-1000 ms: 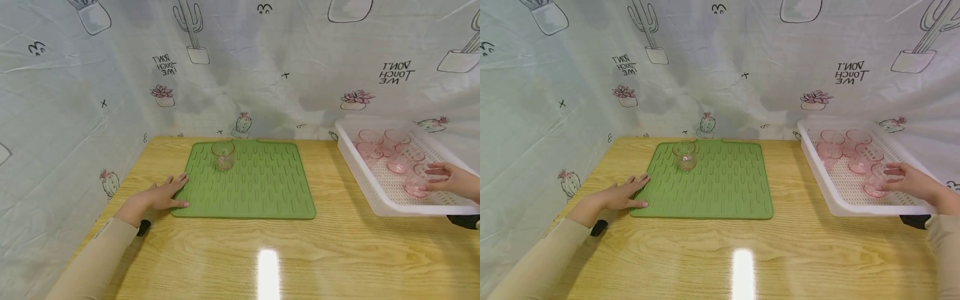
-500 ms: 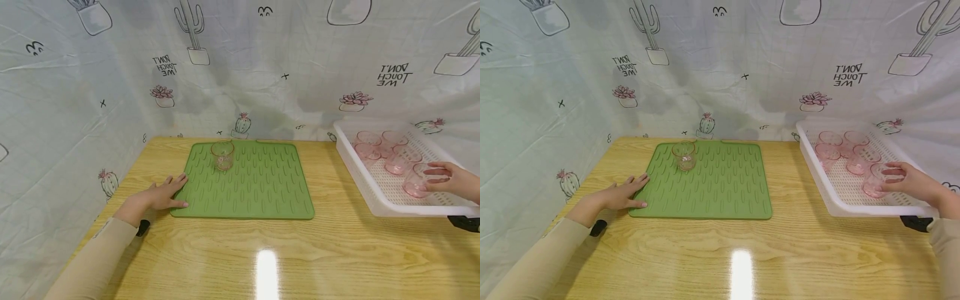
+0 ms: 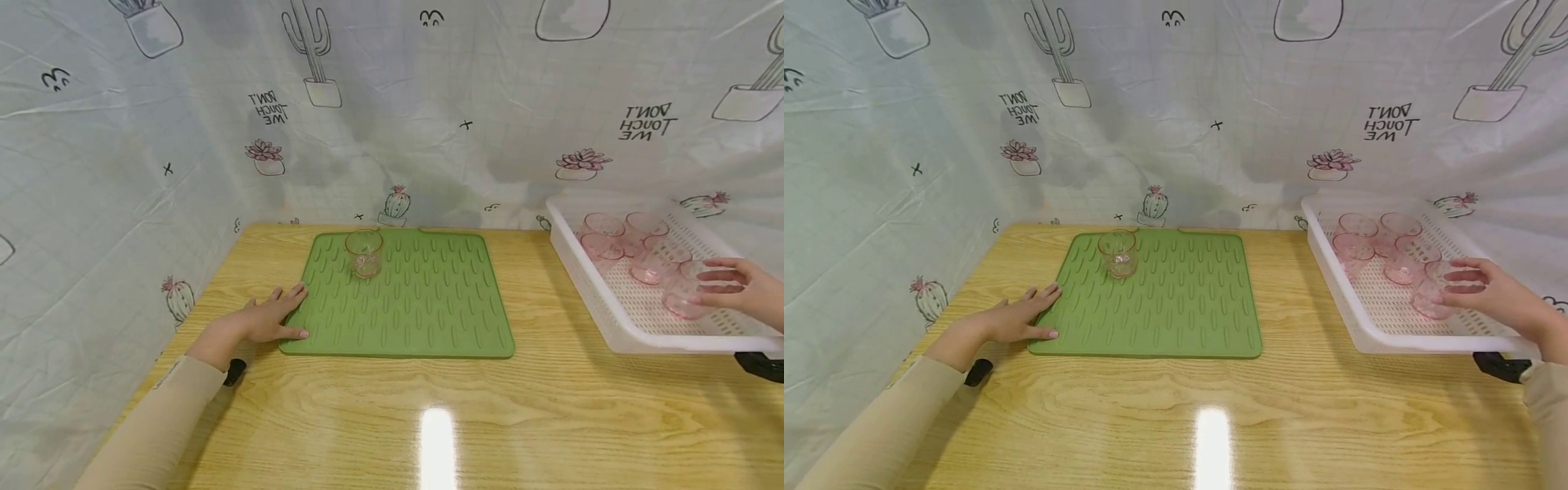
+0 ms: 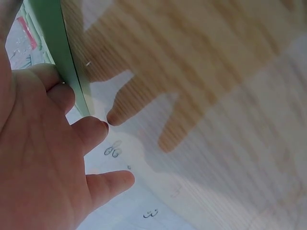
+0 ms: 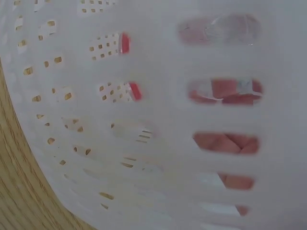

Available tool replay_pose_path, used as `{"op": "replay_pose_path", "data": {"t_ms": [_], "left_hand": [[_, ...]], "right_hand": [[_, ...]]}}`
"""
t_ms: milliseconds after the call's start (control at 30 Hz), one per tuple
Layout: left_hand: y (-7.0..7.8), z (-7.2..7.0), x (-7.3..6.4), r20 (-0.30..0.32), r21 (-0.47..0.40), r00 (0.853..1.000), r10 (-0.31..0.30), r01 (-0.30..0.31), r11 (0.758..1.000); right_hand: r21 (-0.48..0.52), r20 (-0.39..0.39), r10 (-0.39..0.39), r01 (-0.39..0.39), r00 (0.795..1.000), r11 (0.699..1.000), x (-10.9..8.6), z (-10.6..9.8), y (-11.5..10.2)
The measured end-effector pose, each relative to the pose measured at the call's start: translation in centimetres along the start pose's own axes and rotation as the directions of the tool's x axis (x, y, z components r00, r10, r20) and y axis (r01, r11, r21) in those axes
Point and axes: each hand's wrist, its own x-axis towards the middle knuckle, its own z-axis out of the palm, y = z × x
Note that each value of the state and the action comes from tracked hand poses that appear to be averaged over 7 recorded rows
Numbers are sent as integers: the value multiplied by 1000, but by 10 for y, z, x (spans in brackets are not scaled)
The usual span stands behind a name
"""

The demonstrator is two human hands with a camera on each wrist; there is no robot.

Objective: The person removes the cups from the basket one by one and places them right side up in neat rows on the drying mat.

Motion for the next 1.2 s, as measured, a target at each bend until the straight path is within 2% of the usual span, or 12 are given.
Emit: {"op": "replay_pose_path", "data": {"t_ms": [100, 233, 400, 767, 933, 1033, 1200], "left_hand": [[-1, 1, 1, -3, 1, 1000, 1, -1, 1000], [-1, 1, 1, -7, 2, 1000, 3, -3, 1000], [-1, 1, 1, -9, 6, 1000, 2, -2, 1000], [-1, 0, 0, -2, -3, 1000, 5, -5, 1000], [-1, -1, 0, 1, -12, 1000, 4, -4, 1000], [-1, -2, 1, 1, -9, 1000, 5, -5, 1000], [-1, -3, 1, -2, 0, 1000, 8, -8, 1000]], "right_hand": [[65, -56, -34, 38, 998, 997, 6, 1, 23], [107, -87, -96, 105, 992, 989, 16, 4, 53], [126, -93, -128, 139, 987, 982, 21, 6, 70], [148, -182, -153, 181, 971, 972, 17, 4, 65], [173, -215, -210, 249, 954, 953, 16, 0, 66], [202, -197, -261, 300, 945, 932, 17, -2, 66], [217, -164, -291, 322, 943, 922, 18, -5, 61]]}}
